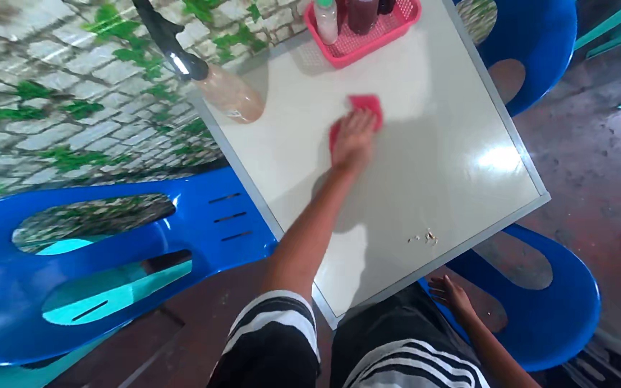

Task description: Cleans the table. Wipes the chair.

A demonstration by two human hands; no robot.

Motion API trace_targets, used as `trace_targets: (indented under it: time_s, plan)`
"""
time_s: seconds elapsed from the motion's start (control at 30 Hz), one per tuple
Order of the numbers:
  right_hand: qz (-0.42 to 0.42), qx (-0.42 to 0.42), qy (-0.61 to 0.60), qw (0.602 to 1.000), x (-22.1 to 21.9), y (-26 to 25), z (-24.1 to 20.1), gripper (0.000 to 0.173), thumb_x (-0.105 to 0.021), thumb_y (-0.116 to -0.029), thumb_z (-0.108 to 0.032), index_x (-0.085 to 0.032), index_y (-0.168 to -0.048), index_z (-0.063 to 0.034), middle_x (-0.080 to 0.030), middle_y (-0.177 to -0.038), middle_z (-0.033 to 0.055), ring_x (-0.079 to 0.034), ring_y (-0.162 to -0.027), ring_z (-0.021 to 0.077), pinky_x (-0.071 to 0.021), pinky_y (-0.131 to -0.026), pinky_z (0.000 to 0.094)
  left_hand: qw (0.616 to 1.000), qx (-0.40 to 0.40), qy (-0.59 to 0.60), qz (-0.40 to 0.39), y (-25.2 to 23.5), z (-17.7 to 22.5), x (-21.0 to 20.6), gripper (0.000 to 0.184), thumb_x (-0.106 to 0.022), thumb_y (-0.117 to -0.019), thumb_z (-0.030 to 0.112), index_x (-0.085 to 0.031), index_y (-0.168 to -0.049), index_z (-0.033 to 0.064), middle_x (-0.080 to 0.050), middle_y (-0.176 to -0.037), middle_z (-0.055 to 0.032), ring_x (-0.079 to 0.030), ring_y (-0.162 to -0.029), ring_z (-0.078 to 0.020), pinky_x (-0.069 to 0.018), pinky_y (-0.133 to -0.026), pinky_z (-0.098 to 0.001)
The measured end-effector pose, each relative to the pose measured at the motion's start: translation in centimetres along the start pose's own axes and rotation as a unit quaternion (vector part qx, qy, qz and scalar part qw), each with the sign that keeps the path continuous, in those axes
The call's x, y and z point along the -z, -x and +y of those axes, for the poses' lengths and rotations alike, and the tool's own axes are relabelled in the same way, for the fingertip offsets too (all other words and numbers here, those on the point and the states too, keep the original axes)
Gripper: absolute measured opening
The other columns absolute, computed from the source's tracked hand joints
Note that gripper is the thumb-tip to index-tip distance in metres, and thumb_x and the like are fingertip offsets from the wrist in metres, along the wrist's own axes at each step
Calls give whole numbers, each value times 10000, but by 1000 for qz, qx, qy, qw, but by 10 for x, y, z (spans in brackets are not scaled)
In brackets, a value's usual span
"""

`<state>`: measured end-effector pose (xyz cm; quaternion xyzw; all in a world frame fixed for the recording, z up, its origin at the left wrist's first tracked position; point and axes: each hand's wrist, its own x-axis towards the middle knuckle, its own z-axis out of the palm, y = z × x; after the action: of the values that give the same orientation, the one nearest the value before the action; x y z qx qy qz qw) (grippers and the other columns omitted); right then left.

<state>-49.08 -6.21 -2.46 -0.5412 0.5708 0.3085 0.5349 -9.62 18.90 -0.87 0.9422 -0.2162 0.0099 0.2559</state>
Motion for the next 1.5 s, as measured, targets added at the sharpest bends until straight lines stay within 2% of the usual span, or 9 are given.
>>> trace_targets:
  time_s: [0.2, 0.43, 0.6, 0.7, 0.77, 0.87, 1.1, 1.33, 1.5]
  plan:
    - [-15, 44, 29, 999, -18, 10, -19, 567, -183, -1150, -319, -514, -1381, 80, -646, -1270, 252, -686, -1064, 294, -553, -912, 435, 978, -133, 155, -46, 86, 74, -28, 314, -573, -970, 15, -731, -1239, 48, -694, -1319, -132, -623, -1286, -306, -425, -1156, -458]
    - [-20, 48, 23, 998, -21, 6, -13, 568, -190, -1149, -327, -505, -1398, 76, -629, -1302, 261, -672, -1101, 300, -539, -938, 431, 859, 55, 509, -17, 147, 78, 19, 300, -507, -1033, 13, -658, -1279, -69, -691, -1265, -200, -663, -1200, -237, -506, -1076, -398]
    - [-68, 11, 3, 998, -24, 3, -19, 611, -171, -1145, -368, -536, -1360, 72, -638, -1307, 236, -653, -1158, 291, -521, -986, 431, 909, 202, 350, 97, 166, -14, 108, 357, -471, -1084, 122, -601, -1376, -37, -650, -1351, -189, -640, -1228, -190, -491, -1083, -366]
    - [-97, -10, -32, 995, -32, 2, -30, 601, -201, -1143, -391, -490, -1389, 75, -640, -1270, 242, -672, -1102, 294, -551, -951, 429, 949, 214, 171, 158, 177, -77, 98, 380, -448, -1085, 144, -607, -1404, 10, -635, -1383, -207, -609, -1297, -283, -453, -1121, -430]
    - [-115, -29, -67, 991, -39, 3, -42, 525, -221, -1143, -357, -434, -1416, 37, -622, -1238, 232, -678, -1036, 299, -578, -886, 435, 955, 208, 75, 196, 183, -79, 75, 365, -453, -1074, 112, -627, -1375, 0, -635, -1389, -206, -579, -1337, -340, -417, -1157, -463]
    - [-174, -52, -137, 974, -40, 0, -60, 474, -200, -1140, -337, -401, -1430, -21, -608, -1238, 203, -669, -1045, 296, -578, -895, 456, 955, 221, 11, 196, 184, -19, 39, 360, -474, -1053, 90, -637, -1358, -9, -631, -1397, -207, -567, -1346, -375, -409, -1157, -510]
    - [-320, -63, -167, 930, -18, -25, -78, 501, -140, -1130, -354, -539, -1187, -58, -720, -938, 126, -728, -838, 244, -622, -782, 391, 986, 115, 37, 117, 203, 147, -59, 349, -516, -999, 82, -682, -1299, 16, -645, -1390, -164, -576, -1350, -315, -382, -1192, -503]
    - [-406, -59, -93, 907, 18, -51, -100, 545, -116, -1130, -374, -540, -1201, -38, -743, -1007, 151, -752, -925, 276, -618, -878, 399, 988, -17, 117, 99, 174, 206, -101, 291, -545, -963, 58, -752, -1167, 35, -735, -1228, -121, -682, -1199, -268, -472, -1120, -450]
    - [-396, -37, -106, 911, 30, -52, -99, 488, -144, -1128, -300, -590, -1011, -140, -694, -820, 3, -680, -765, 89, -582, -717, 263, 978, -56, 198, 23, 196, 246, -117, 258, -581, -959, 55, -766, -1140, 43, -751, -1182, -118, -694, -1171, -270, -513, -1077, -419]
